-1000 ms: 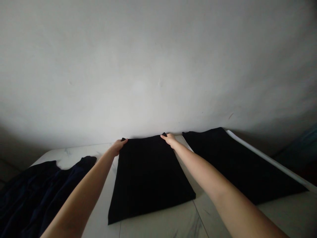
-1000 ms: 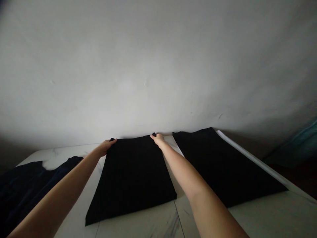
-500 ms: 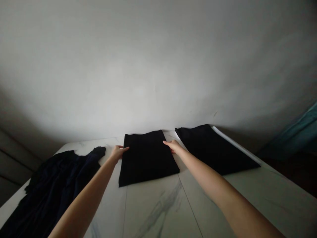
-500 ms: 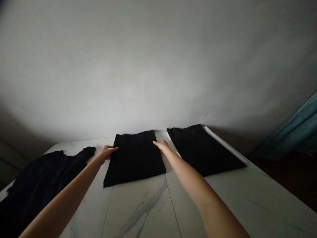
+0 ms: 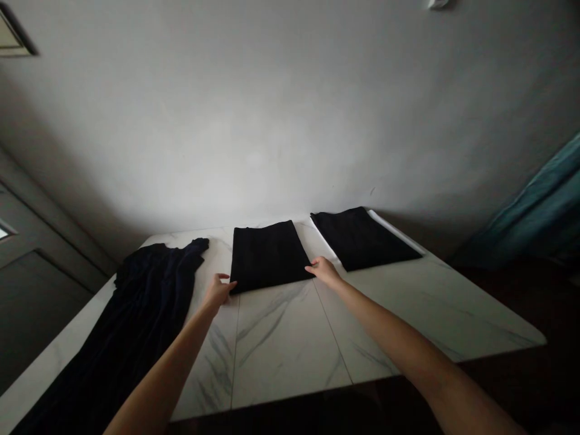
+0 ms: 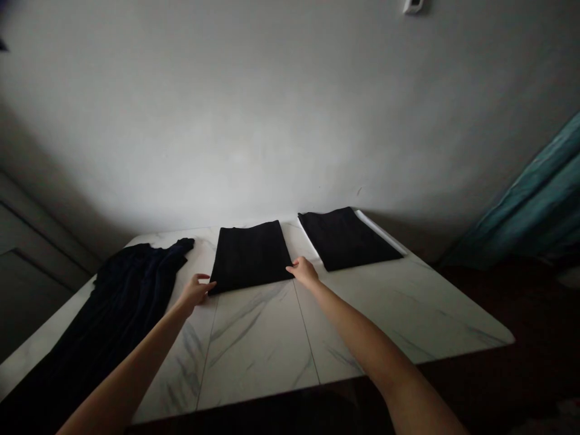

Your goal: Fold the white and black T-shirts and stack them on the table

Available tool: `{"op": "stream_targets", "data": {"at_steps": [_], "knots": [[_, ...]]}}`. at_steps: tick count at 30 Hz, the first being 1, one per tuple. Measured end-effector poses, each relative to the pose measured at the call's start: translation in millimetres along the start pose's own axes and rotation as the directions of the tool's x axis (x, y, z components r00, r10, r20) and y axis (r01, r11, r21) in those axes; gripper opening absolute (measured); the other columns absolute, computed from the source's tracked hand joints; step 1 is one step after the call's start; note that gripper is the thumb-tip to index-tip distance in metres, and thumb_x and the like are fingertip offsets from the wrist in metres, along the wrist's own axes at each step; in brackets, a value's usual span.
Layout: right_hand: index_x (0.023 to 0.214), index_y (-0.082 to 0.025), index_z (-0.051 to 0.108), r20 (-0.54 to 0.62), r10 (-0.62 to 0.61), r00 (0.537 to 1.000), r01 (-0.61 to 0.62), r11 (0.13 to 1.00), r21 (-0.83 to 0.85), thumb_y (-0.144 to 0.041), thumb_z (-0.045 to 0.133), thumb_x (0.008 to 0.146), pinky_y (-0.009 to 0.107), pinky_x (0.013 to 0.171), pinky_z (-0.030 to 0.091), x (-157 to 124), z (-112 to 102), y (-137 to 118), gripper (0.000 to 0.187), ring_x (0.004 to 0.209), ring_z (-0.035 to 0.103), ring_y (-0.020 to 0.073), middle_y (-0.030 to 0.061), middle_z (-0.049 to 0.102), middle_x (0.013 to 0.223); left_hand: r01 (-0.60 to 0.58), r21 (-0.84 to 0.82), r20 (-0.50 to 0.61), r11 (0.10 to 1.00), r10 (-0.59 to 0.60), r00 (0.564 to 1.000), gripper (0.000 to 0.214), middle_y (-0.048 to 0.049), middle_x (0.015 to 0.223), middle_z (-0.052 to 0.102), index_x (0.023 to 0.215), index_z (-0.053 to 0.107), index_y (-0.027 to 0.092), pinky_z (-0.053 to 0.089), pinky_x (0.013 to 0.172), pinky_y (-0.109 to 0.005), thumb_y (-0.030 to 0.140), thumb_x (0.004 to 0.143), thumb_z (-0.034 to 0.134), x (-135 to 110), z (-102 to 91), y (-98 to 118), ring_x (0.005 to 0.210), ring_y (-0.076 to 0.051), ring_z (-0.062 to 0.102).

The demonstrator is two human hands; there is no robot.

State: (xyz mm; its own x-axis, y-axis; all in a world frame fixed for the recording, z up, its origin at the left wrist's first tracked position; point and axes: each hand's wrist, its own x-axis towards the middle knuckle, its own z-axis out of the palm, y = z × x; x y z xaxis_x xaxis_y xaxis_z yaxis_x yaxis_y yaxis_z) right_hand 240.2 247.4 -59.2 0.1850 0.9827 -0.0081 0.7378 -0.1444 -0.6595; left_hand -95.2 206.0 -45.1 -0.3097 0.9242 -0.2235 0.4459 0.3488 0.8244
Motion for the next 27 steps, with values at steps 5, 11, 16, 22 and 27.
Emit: {"op": "stream_targets", "data": {"at_steps": [5,11,16,22,27], "knots": [[0.088,-0.018,0.063,0.068,-0.023,0.997,0.02,0.999,0.042,-0.034,0.076,0.069,0.025,0.061,0.044,-50,-13,32,0.028,0.07,0.066,0.0191,0.0008,0.067,0.07,-0.089,0.103,0.06,0.991,0.083,0.995,0.037,0.0094,0.053,0.05,0.102,0.048,0.02,0.033,0.047,-0.022,0.034,0.073,0.066,-55,-2.7,-25,0.046,-0.012,0.051],[0.097,-0.02,0.06,0.072,-0.098,0.993,0.101,0.995,-0.026,-0.035,0.073,0.072,0.026,0.056,0.044,-123,-39,63,0.032,0.064,0.064,0.0187,-0.0007,0.066,0.07,-0.339,0.476,0.135,0.811,0.314,0.94,0.033,0.0009,0.072,0.066,0.113,0.047,0.02,0.044,0.063,-0.03,0.029,0.083,0.057,-133,-15.8,-40,0.068,-0.02,0.064],[0.127,-0.022,0.056,0.018,-0.586,0.81,0.568,0.778,-0.267,-0.025,0.055,0.088,0.042,0.096,0.048,-138,-27,14,0.039,0.116,0.057,0.026,0.0111,0.062,0.126,-0.664,0.642,0.2,0.382,0.753,0.627,0.039,-0.0125,0.126,0.062,0.129,0.05,0.02,0.044,0.097,-0.043,0.028,0.09,0.051,-144,13.3,-6,0.117,-0.027,0.057],[0.147,-0.015,0.04,0.278,-0.696,0.662,0.748,0.59,-0.303,-0.028,0.037,0.098,0.056,0.116,0.023,-123,30,-29,0.05,0.144,0.026,0.0279,0.0137,0.033,0.155,-0.841,0.531,0.462,0.106,0.795,0.392,0.058,-0.0113,0.157,0.032,0.152,0.024,0.014,0.02,0.119,-0.045,0.034,0.098,0.033,-103,71.7,0,0.147,-0.025,0.022],[0.15,-0.022,0.035,0.303,-0.633,0.712,0.701,0.623,-0.348,-0.046,0.036,0.099,0.067,0.113,0.013,-120,41,-15,0.056,0.147,0.014,0.0336,0.0101,0.017,0.16,-0.836,0.529,0.487,0.145,0.754,0.44,0.071,-0.0104,0.16,0.023,0.156,0.01,0.018,0.016,0.118,-0.051,0.053,0.097,0.031,-90,82.2,-26,0.148,-0.029,0.015]]}}
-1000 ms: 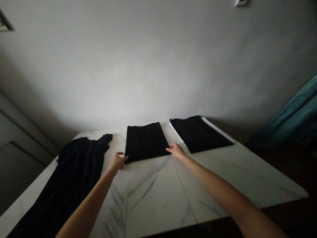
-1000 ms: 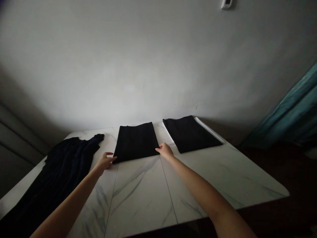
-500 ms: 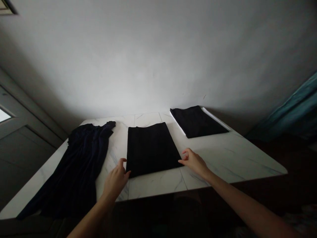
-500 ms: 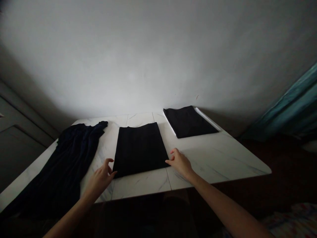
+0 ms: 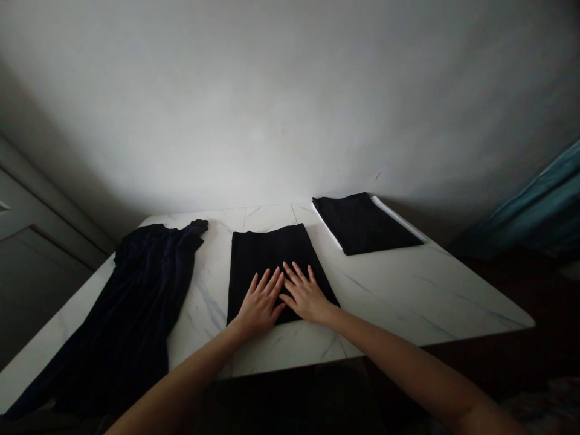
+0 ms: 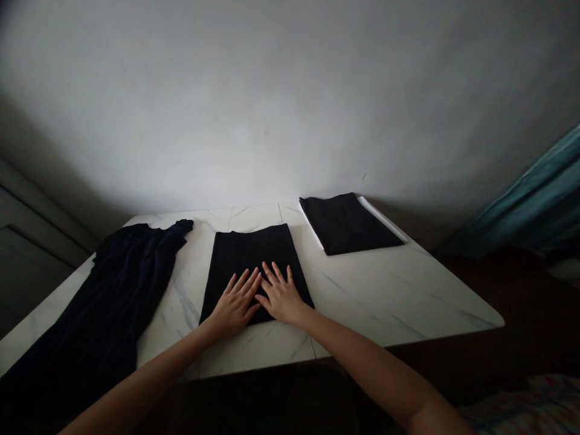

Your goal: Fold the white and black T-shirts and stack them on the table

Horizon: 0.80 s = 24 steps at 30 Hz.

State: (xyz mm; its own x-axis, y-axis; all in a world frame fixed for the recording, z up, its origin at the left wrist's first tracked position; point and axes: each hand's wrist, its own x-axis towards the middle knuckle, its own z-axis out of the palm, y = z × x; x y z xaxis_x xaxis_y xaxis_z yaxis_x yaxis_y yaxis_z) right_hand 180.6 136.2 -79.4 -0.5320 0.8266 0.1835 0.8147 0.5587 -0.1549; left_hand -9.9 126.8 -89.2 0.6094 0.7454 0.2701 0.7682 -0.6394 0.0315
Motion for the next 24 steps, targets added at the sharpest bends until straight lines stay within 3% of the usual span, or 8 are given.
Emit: {"op": "stream_targets", "data": {"at_steps": [7,13,19,24], "knots": [[0.151,-0.023,0.033,0.086,0.003,0.996,-0.005,1.0,0.014,-0.056,0.037,0.097,0.065,0.114,0.014,3,-10,2,0.064,0.147,0.016,0.0334,0.0123,0.02,0.159,0.003,-0.077,0.111,0.997,0.005,0.994,0.076,-0.0136,0.16,0.021,0.156,0.009,0.019,0.02,0.115,-0.057,0.06,0.095,0.031,4,-9.9,-4,0.147,-0.033,0.017],[0.153,-0.021,0.03,0.017,0.098,0.995,-0.098,0.995,-0.007,-0.059,0.035,0.097,0.06,0.116,0.015,-5,-15,14,0.067,0.147,0.015,0.0334,0.013,0.015,0.16,0.151,-0.045,0.07,0.987,-0.148,0.987,0.069,-0.0137,0.16,0.02,0.153,0.023,0.029,0.016,0.111,-0.067,0.061,0.094,0.036,-3,-14.6,-14,0.146,-0.04,0.014],[0.153,-0.032,0.026,-0.007,0.11,0.994,-0.11,0.994,0.015,-0.059,0.04,0.096,0.057,0.116,0.018,-14,-10,23,0.065,0.147,0.016,0.0326,0.0073,0.013,0.161,0.146,-0.061,0.012,0.987,-0.145,0.989,0.068,-0.0106,0.161,0.021,0.153,0.023,0.035,0.017,0.111,-0.066,0.06,0.092,0.041,-12,-8.3,-15,0.146,-0.039,0.017],[0.153,-0.024,0.028,0.032,0.059,0.998,-0.059,0.998,0.01,-0.059,0.038,0.096,0.057,0.116,0.02,5,-15,31,0.067,0.146,0.018,0.0328,0.011,0.02,0.159,0.128,-0.047,0.004,0.991,-0.128,0.992,0.064,-0.0087,0.16,0.025,0.153,0.023,0.034,0.018,0.112,-0.066,0.057,0.095,0.037,5,-9.1,-28,0.146,-0.039,0.018]]}}
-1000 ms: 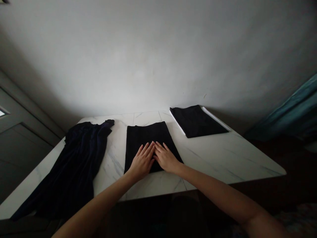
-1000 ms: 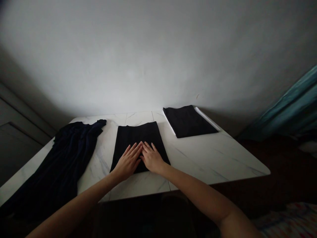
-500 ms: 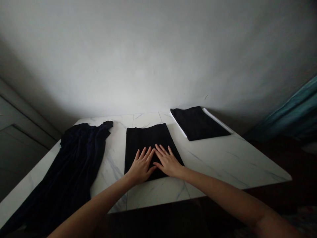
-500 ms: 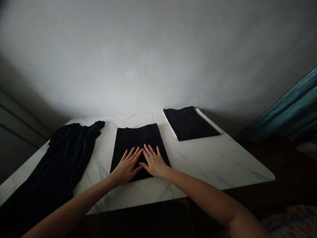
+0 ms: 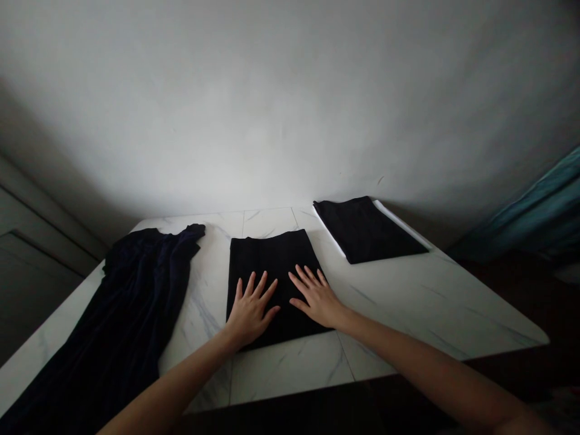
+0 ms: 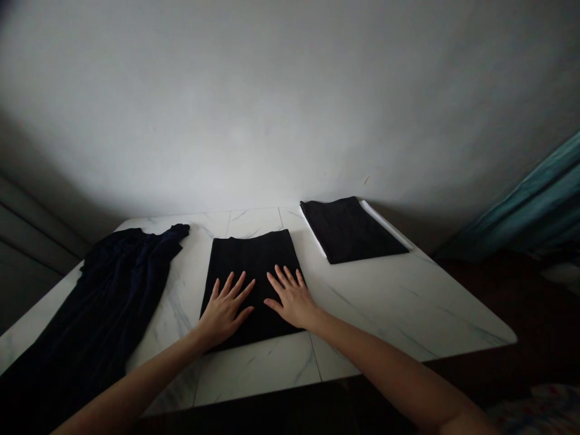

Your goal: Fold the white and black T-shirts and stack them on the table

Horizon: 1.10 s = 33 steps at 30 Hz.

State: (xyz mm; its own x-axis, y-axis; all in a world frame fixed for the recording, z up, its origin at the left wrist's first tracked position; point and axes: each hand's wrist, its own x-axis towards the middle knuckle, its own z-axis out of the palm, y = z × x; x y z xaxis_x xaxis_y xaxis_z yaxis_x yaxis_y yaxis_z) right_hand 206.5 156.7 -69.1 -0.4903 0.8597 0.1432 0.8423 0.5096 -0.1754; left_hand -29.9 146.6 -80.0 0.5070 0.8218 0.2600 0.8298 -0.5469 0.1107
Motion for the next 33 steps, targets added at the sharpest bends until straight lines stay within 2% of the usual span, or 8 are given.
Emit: {"op": "stream_targets", "data": {"at_steps": [5,12,15,20,24,27,30,33], "knots": [[0.152,-0.02,0.029,-0.022,-0.148,0.989,0.148,0.989,-0.023,-0.049,0.039,0.098,0.056,0.118,0.014,35,-3,6,0.063,0.147,0.016,0.0297,0.0098,0.02,0.159,-0.073,0.013,0.025,0.997,0.073,0.997,0.063,-0.0069,0.16,0.024,0.153,0.022,0.032,0.015,0.116,-0.059,0.056,0.096,0.034,33,4.9,-22,0.147,-0.033,0.016],[0.153,-0.022,0.026,0.037,-0.147,0.988,0.147,0.989,-0.003,-0.055,0.038,0.097,0.061,0.116,0.015,41,6,12,0.067,0.147,0.016,0.0307,0.0085,0.017,0.16,-0.069,0.008,0.056,0.998,0.069,0.996,0.065,-0.0062,0.161,0.021,0.154,0.015,0.034,0.019,0.115,-0.06,0.057,0.096,0.034,34,12.7,-30,0.147,-0.034,0.018],[0.154,-0.02,0.024,0.039,-0.195,0.98,0.195,0.981,0.005,-0.061,0.036,0.096,0.059,0.117,0.014,58,6,21,0.072,0.147,0.018,0.0298,0.0103,0.019,0.159,-0.112,-0.002,0.057,0.994,0.111,0.992,0.068,-0.0058,0.161,0.02,0.155,0.011,0.032,0.018,0.117,-0.056,0.057,0.096,0.034,48,12.4,-38,0.148,-0.032,0.015],[0.153,-0.021,0.024,0.061,-0.314,0.947,0.311,0.949,0.057,-0.056,0.036,0.098,0.047,0.12,0.016,111,0,58,0.066,0.147,0.019,0.0218,0.0081,0.022,0.159,-0.178,-0.095,0.143,0.979,0.19,0.971,0.065,-0.0061,0.16,0.023,0.155,0.015,0.027,0.014,0.12,-0.046,0.055,0.098,0.032,91,3.7,-86,0.148,-0.023,0.018],[0.152,-0.031,0.027,0.066,-0.23,0.971,0.224,0.97,0.093,-0.047,0.037,0.1,0.044,0.12,0.016,134,-3,95,0.055,0.147,0.018,0.0194,0.0014,0.021,0.159,-0.068,-0.17,0.149,0.983,0.094,0.984,0.056,-0.0015,0.157,0.031,0.15,0.032,0.032,0.015,0.12,-0.045,0.05,0.098,0.036,103,-3.6,-136,0.147,-0.023,0.022],[0.15,-0.035,0.031,0.07,-0.158,0.985,0.15,0.983,0.104,-0.046,0.038,0.1,0.046,0.12,0.014,139,-2,111,0.052,0.147,0.017,0.0208,-0.0017,0.021,0.16,0.022,-0.215,0.139,0.976,0.009,0.99,0.054,-0.0008,0.157,0.032,0.148,0.037,0.032,0.016,0.12,-0.045,0.048,0.096,0.038,101,-4.0,-156,0.146,-0.024,0.024],[0.148,-0.028,0.037,0.006,-0.052,0.999,0.051,0.988,0.144,-0.044,0.042,0.099,0.046,0.118,0.02,142,1,119,0.053,0.145,0.025,0.0232,0.0049,0.029,0.158,0.135,-0.245,0.113,0.96,-0.11,0.987,0.055,-0.0066,0.152,0.041,0.144,0.042,0.025,0.023,0.117,-0.043,0.045,0.093,0.043,104,-3.8,-159,0.141,-0.025,0.035],[0.14,-0.017,0.048,-0.115,0.142,0.983,-0.113,0.967,0.228,-0.039,0.061,0.089,0.043,0.11,0.035,148,-1,127,0.057,0.133,0.045,0.0268,0.0154,0.05,0.143,0.31,-0.221,0.061,0.925,-0.304,0.951,0.055,-0.0119,0.129,0.061,0.133,0.052,0.02,0.037,0.106,-0.04,0.044,0.084,0.055,117,-8.6,-162,0.125,-0.028,0.051]]}}
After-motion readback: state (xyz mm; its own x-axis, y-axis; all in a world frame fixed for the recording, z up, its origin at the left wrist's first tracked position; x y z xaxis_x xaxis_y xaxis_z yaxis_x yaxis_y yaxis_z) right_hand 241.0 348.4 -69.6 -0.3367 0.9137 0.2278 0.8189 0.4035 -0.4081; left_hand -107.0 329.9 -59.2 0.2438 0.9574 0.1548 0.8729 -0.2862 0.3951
